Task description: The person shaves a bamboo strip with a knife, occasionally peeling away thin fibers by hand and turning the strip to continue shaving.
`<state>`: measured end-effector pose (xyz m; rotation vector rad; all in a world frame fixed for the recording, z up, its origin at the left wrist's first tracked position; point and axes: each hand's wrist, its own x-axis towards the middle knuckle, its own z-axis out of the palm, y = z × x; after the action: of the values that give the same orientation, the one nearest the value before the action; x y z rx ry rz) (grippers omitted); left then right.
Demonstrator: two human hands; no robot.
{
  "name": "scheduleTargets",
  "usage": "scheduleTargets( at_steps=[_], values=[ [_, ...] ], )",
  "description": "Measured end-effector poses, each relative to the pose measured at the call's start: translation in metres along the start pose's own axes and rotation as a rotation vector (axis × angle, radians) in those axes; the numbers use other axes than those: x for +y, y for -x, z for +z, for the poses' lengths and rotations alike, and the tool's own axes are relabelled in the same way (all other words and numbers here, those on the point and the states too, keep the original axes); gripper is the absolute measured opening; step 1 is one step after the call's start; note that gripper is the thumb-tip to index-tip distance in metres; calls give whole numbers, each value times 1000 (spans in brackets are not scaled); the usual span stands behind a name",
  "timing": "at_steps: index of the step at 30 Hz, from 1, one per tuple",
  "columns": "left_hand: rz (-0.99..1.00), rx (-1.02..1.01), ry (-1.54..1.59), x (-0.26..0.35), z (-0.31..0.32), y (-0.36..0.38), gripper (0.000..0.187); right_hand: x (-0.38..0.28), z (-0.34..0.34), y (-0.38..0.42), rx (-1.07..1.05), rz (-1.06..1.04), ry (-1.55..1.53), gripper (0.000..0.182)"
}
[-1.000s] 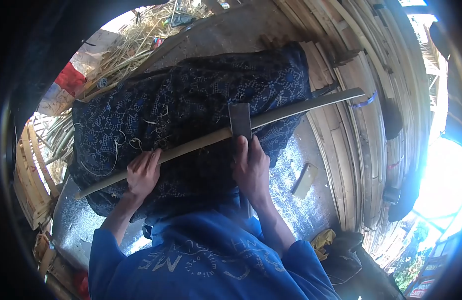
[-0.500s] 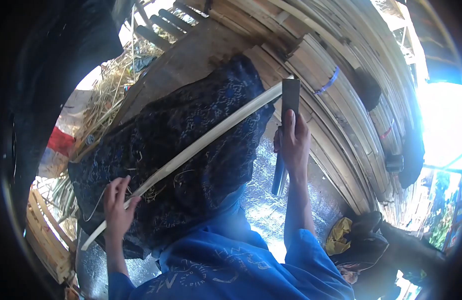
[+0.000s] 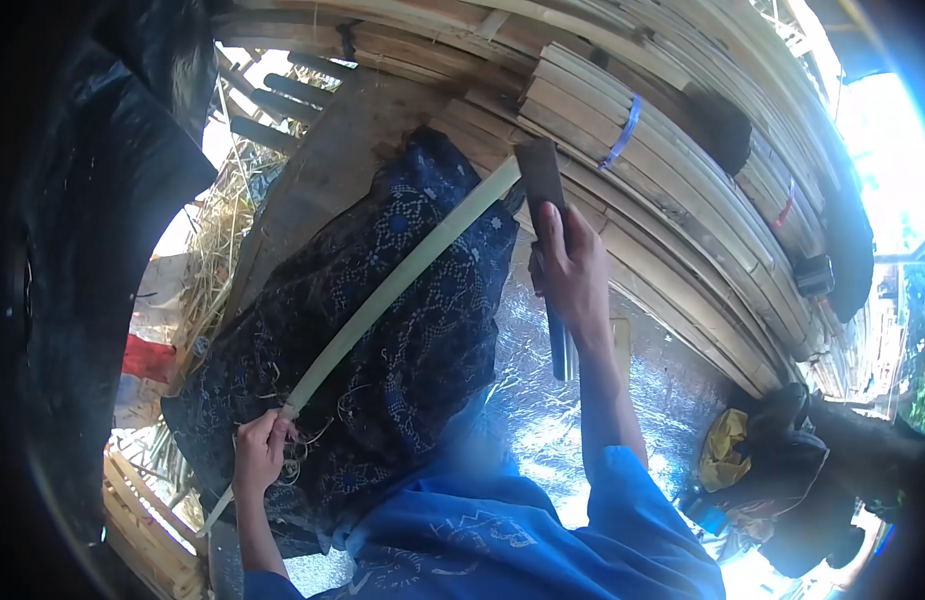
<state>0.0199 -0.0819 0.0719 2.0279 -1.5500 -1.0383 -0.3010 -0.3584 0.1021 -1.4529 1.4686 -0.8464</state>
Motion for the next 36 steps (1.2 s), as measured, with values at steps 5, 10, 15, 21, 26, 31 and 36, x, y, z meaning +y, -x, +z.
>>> scheduleTargets(
  at_steps=[5, 10, 15, 21, 26, 31, 36],
  values=[
    [178, 266, -223, -16, 28, 7, 17, -27, -1, -25, -28, 35, 254, 42],
    [221, 368, -437, -25, 46, 12, 16, -39, -6, -38, -70, 29, 378, 42],
    [271, 441, -518, -31, 52, 11, 16, -36, -5, -43, -75, 33, 430, 43],
    [303, 504, -504, -34, 58, 9, 19, -25, 0, -46, -63, 30, 433, 43],
    [320, 538, -476, -32, 61, 7, 19, -19, 2, -42, -73, -1, 441, 41],
    [322, 559, -513, -31, 63, 6, 21, -12, 7, -27, -72, 22, 359, 37],
    [313, 562, -522, -34, 65, 6, 21, -3, 17, -3, -167, 109, 264, 39]
  ],
)
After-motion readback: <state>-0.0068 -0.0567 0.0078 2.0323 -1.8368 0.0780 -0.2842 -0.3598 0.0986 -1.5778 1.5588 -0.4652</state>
